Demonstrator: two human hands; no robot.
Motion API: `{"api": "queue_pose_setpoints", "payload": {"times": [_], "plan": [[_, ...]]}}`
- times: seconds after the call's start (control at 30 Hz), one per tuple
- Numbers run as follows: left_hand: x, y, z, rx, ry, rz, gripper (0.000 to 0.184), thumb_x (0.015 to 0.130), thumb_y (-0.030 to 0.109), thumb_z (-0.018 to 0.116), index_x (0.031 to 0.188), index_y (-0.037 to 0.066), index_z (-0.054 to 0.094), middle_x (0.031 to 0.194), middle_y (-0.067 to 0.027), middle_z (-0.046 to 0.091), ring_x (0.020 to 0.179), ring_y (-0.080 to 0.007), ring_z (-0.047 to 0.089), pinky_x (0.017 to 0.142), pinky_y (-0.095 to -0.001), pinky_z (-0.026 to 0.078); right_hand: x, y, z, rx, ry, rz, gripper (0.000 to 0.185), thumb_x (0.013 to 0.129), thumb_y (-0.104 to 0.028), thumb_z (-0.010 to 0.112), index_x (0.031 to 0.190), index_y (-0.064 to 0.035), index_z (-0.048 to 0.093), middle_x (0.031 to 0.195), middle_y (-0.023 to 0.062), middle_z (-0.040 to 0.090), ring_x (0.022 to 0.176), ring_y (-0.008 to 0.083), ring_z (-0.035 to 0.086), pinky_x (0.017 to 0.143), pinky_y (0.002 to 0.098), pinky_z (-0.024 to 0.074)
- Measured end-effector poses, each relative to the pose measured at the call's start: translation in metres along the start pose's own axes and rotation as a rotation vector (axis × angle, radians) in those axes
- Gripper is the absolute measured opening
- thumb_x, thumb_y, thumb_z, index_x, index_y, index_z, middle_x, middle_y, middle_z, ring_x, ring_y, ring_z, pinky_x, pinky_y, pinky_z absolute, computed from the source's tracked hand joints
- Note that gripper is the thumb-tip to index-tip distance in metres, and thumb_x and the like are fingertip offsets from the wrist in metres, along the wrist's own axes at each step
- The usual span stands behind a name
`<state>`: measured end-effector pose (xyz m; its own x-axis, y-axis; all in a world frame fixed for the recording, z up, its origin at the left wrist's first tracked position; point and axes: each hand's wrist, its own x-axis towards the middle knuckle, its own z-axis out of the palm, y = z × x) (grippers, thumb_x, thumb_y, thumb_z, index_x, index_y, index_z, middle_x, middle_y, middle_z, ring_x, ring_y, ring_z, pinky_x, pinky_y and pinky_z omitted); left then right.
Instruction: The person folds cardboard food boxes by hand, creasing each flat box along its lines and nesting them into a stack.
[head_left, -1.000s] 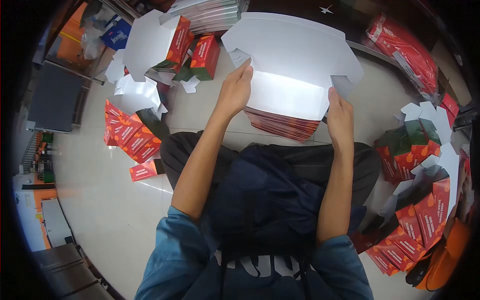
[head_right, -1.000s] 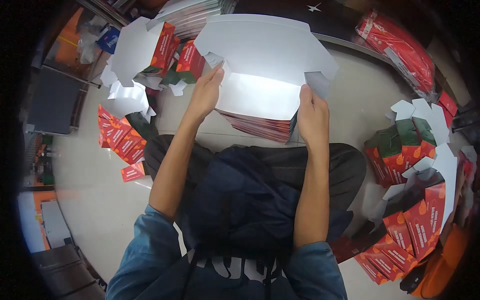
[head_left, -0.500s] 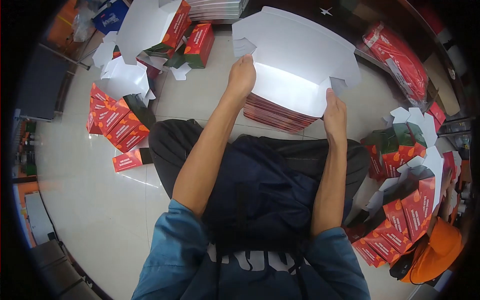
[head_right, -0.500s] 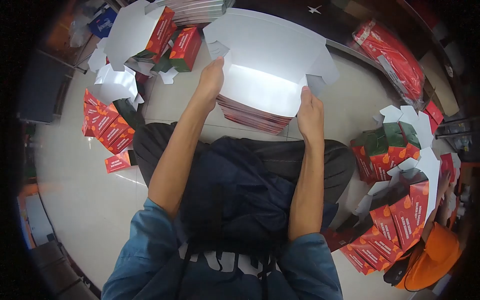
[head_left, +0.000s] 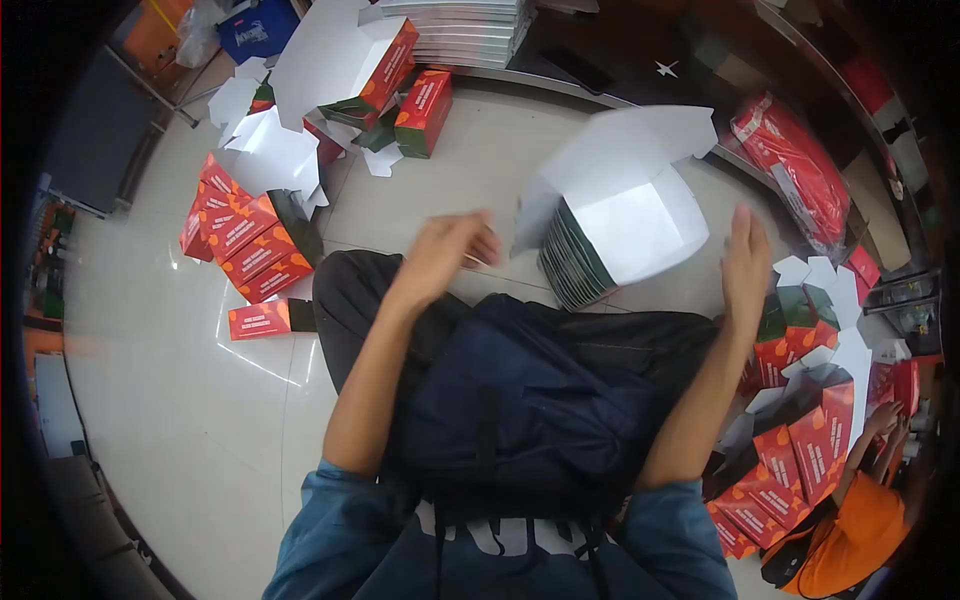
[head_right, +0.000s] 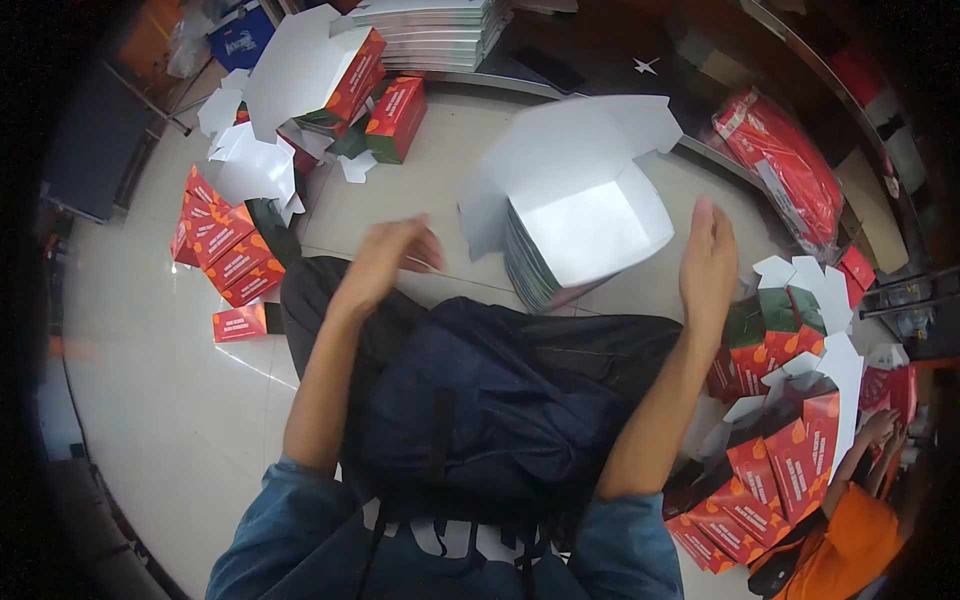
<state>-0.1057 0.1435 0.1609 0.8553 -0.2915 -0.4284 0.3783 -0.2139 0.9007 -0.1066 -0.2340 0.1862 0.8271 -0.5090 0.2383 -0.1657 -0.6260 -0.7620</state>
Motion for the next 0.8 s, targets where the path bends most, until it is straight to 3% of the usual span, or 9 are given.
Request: {"api": "queue_pose_setpoints", "payload": {"times": [0.03,0.1,0.2,0.27,0.37,0.4,0.53,0.63,0.8], "plan": [[0.003,-0.009,-0.012,0.023,0.178,0.155,0.048,0.098,0.046,0.045,0.105,0.002,0.064,0.106,-0.0127,0.067,0.099,-0.0181,0.064,0.088,-0.0358,0.049,-0.024,-0.008,-0.011,0.01,-0.117,0.126,0.069,0.097,-0.05,0.051,0.137,0.0052,0.047,0.116,0.0261,0.064,0.112,0.0273,0.062,0.087,0.0348,0.0504],[0.021,-0.009,-0.018,-0.122,0.342,0.357,0.043,0.097,0.038,0.048,0.115,0.002,0.063,0.104,-0.0101,0.066,0.098,-0.0165,0.063,0.084,-0.0322,0.047,-0.07,-0.023,-0.006,0.076,-0.3,0.324,0.079,0.095,-0.054,0.052,0.147,0.003,0.034,0.116,0.0236,0.061,0.108,0.0247,0.063,0.076,0.0323,0.0539],[0.052,0.01,0.004,0.055,0.146,0.609,0.053,0.098,0.046,0.047,0.13,0.004,0.055,0.118,-0.0148,0.06,0.117,-0.0193,0.055,0.096,-0.0361,0.045,-0.085,-0.033,0.032,0.428,-0.462,0.367,0.068,0.098,-0.04,0.053,0.148,0.0016,0.033,0.118,0.0182,0.061,0.106,0.0242,0.062,0.08,0.0348,0.0537],[0.055,0.018,0.029,0.029,-0.138,0.555,0.05,0.099,0.039,0.052,0.138,0.008,0.049,0.129,-0.014,0.054,0.126,-0.0217,0.049,0.1,-0.0385,0.042,-0.056,-0.019,0.057,0.595,-0.456,0.325,0.06,0.099,-0.031,0.052,0.147,0.0007,0.035,0.123,0.0162,0.06,0.108,0.0242,0.061,0.084,0.0356,0.0532],[0.062,0.007,0.052,0.001,-0.081,0.715,0.045,0.098,0.031,0.057,0.138,0.011,0.05,0.134,-0.0125,0.051,0.127,-0.0236,0.048,0.101,-0.0401,0.041,-0.001,-0.001,0.077,0.814,-0.529,0.305,0.051,0.1,-0.02,0.05,0.146,0.0002,0.039,0.128,0.0147,0.059,0.115,0.0248,0.059,0.091,0.0371,0.0505],[0.063,0.004,0.052,0.013,-0.064,0.745,0.046,0.097,0.028,0.06,0.138,0.011,0.05,0.133,-0.012,0.049,0.124,-0.0244,0.049,0.099,-0.0393,0.042,0.006,-0.008,0.08,0.827,-0.502,0.301,0.045,0.1,-0.018,0.051,0.141,0.0012,0.047,0.129,0.0151,0.059,0.115,0.0224,0.058,0.094,0.0355,0.0489],[0.063,-0.011,0.047,0.1,0.01,0.801,0.043,0.094,0.026,0.062,0.134,0.011,0.053,0.127,-0.0132,0.051,0.118,-0.0259,0.051,0.097,-0.038,0.044,0.023,-0.01,0.091,0.6,-0.451,0.096,0.039,0.101,-0.022,0.055,0.129,0.004,0.058,0.124,0.016,0.063,0.113,0.0204,0.059,0.097,0.0307,0.0457],[0.065,-0.009,0.048,0.096,0.072,0.812,0.039,0.094,0.024,0.062,0.13,0.01,0.055,0.125,-0.0141,0.05,0.116,-0.0276,0.052,0.097,-0.0378,0.044,0.012,-0.029,0.08,0.115,-0.159,-0.265,0.038,0.101,-0.023,0.054,0.126,0.0044,0.06,0.122,0.0166,0.064,0.114,0.0214,0.059,0.1,0.0315,0.0434],[0.062,-0.012,0.055,0.153,0.191,0.88,0.035,0.093,0.02,0.06,0.126,0.009,0.056,0.125,-0.0151,0.049,0.117,-0.0302,0.052,0.098,-0.0387,0.044,-0.029,-0.141,0.046,0.371,-0.342,-0.504,0.036,0.099,-0.016,0.055,0.13,0.002,0.056,0.125,0.0174,0.061,0.116,0.0221,0.058,0.098,0.033,0.0453]]}}
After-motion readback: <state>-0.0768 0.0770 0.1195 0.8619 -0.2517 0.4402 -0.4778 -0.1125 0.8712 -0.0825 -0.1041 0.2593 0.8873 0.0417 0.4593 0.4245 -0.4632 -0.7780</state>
